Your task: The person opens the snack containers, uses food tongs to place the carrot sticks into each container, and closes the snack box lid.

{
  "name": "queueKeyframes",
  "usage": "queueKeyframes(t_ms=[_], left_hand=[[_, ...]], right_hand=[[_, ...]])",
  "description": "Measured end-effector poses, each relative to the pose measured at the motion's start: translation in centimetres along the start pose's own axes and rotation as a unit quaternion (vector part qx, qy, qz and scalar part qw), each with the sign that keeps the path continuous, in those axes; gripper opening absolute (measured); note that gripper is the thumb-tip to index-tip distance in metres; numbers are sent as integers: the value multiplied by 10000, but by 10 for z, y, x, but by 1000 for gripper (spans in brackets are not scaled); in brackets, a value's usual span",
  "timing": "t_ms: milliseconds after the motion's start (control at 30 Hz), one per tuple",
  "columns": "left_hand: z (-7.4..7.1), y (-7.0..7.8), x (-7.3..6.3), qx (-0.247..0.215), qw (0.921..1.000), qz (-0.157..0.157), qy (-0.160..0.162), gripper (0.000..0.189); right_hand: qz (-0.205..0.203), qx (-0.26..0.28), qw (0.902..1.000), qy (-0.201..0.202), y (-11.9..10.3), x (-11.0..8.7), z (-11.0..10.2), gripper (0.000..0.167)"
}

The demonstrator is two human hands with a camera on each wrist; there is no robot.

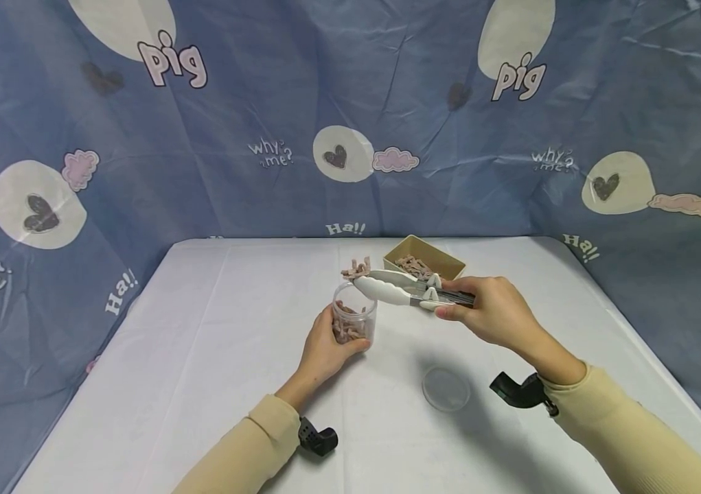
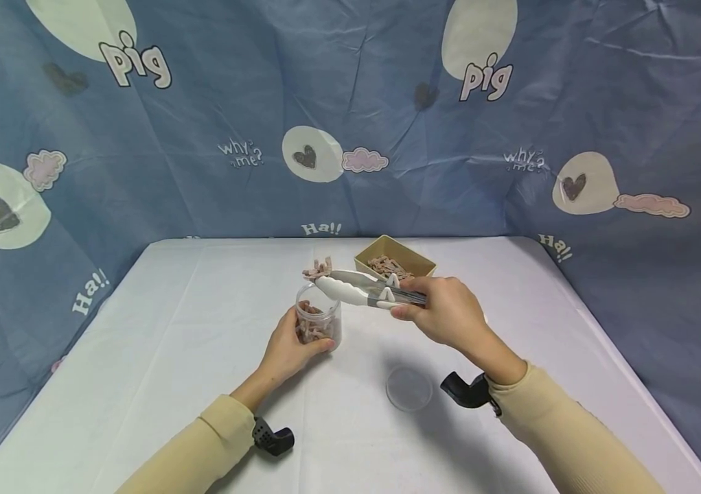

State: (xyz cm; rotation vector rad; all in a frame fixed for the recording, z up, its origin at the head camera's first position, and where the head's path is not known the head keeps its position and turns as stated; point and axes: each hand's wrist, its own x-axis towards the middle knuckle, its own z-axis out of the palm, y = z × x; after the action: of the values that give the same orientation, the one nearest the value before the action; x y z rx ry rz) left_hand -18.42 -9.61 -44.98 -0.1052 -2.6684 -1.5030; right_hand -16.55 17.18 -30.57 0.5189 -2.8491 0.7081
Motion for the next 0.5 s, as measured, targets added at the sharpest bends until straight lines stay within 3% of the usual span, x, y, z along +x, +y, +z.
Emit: queueKeyframes(t_ms=[500], left_hand=[[0,0,0,9,10000,45,-16,92]], right_hand=[[-85,-224,9997,-24,-2,2,3,44]])
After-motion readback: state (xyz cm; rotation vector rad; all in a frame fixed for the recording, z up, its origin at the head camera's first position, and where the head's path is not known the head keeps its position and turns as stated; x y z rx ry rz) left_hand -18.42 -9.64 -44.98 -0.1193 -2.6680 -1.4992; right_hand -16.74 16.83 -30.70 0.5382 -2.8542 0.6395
